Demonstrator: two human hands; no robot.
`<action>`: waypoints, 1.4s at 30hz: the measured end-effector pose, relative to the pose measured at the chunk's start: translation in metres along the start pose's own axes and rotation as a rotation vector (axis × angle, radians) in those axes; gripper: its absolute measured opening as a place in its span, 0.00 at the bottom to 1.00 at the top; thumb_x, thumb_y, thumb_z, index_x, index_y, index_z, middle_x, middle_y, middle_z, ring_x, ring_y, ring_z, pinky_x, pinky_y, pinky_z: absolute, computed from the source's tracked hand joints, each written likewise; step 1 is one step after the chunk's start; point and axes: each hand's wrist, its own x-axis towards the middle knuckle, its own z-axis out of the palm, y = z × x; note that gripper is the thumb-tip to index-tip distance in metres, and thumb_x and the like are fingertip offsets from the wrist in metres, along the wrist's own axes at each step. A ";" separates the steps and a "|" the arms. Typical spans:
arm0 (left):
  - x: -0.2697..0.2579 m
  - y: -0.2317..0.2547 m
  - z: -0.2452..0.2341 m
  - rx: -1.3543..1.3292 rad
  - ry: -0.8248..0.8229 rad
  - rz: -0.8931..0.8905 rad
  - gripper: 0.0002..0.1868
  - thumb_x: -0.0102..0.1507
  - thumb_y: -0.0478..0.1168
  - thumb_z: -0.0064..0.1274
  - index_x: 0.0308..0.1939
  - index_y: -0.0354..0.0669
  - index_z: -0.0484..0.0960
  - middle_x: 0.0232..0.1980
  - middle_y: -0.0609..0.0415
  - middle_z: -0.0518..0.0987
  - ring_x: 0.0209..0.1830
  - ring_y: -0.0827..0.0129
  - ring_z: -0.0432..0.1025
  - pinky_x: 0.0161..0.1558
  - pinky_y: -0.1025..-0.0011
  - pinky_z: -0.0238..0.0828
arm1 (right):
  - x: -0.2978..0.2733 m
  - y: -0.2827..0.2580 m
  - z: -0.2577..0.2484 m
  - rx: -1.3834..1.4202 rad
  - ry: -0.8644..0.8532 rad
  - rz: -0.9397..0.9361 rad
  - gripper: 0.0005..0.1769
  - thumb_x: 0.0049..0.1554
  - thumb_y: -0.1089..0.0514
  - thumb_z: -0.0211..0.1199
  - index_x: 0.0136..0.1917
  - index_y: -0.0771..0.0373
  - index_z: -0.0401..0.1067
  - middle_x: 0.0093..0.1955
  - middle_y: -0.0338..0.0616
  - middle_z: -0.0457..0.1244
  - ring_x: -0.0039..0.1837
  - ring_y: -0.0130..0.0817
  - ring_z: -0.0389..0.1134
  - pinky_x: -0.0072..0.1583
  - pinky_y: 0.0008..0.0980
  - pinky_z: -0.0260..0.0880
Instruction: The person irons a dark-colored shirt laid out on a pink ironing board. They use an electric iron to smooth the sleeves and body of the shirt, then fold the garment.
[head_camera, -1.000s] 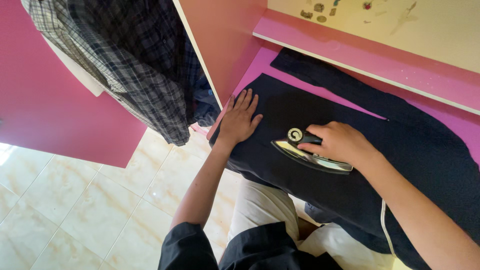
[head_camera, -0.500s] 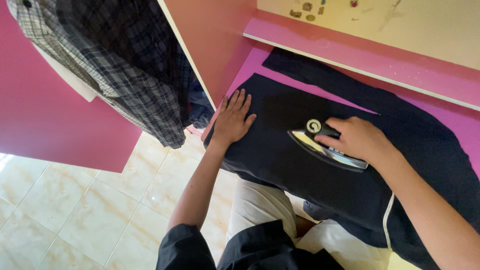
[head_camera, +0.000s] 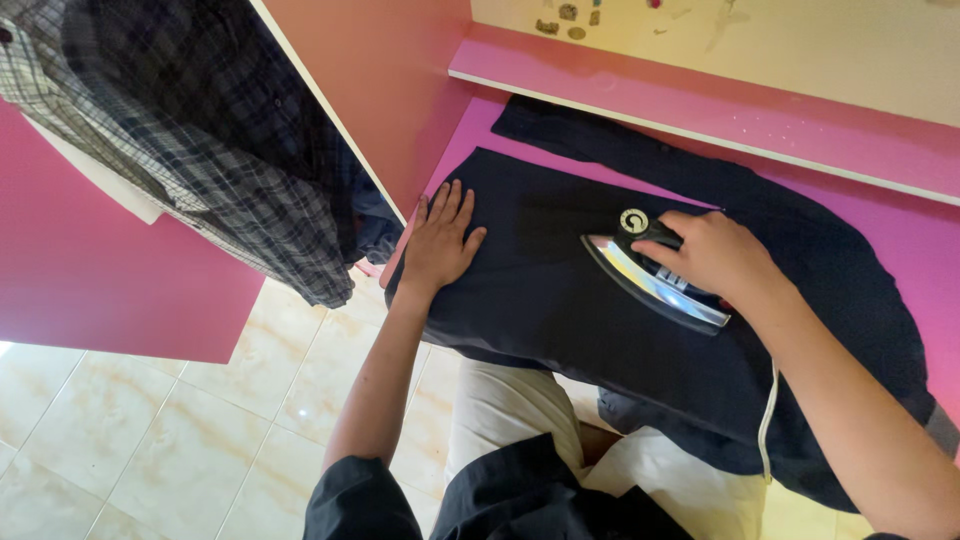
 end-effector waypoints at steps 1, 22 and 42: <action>0.000 0.000 0.000 -0.005 0.004 0.000 0.36 0.70 0.58 0.42 0.76 0.40 0.64 0.80 0.41 0.59 0.82 0.53 0.50 0.77 0.48 0.40 | 0.001 -0.001 0.000 0.007 0.013 0.008 0.29 0.55 0.31 0.63 0.49 0.59 0.78 0.35 0.58 0.69 0.41 0.59 0.73 0.44 0.51 0.74; 0.021 0.037 0.007 -0.034 -0.042 0.011 0.36 0.64 0.48 0.46 0.75 0.38 0.65 0.82 0.39 0.57 0.85 0.50 0.46 0.79 0.42 0.35 | -0.020 -0.009 -0.010 0.119 -0.030 0.033 0.28 0.54 0.34 0.64 0.50 0.62 0.79 0.34 0.60 0.69 0.40 0.59 0.72 0.43 0.50 0.73; 0.036 0.087 -0.008 -0.095 -0.266 0.077 0.62 0.53 0.80 0.48 0.77 0.41 0.58 0.81 0.45 0.51 0.83 0.54 0.41 0.77 0.45 0.27 | 0.020 -0.007 0.003 -0.042 0.014 -0.087 0.29 0.57 0.33 0.63 0.51 0.62 0.77 0.37 0.61 0.69 0.43 0.60 0.72 0.46 0.53 0.74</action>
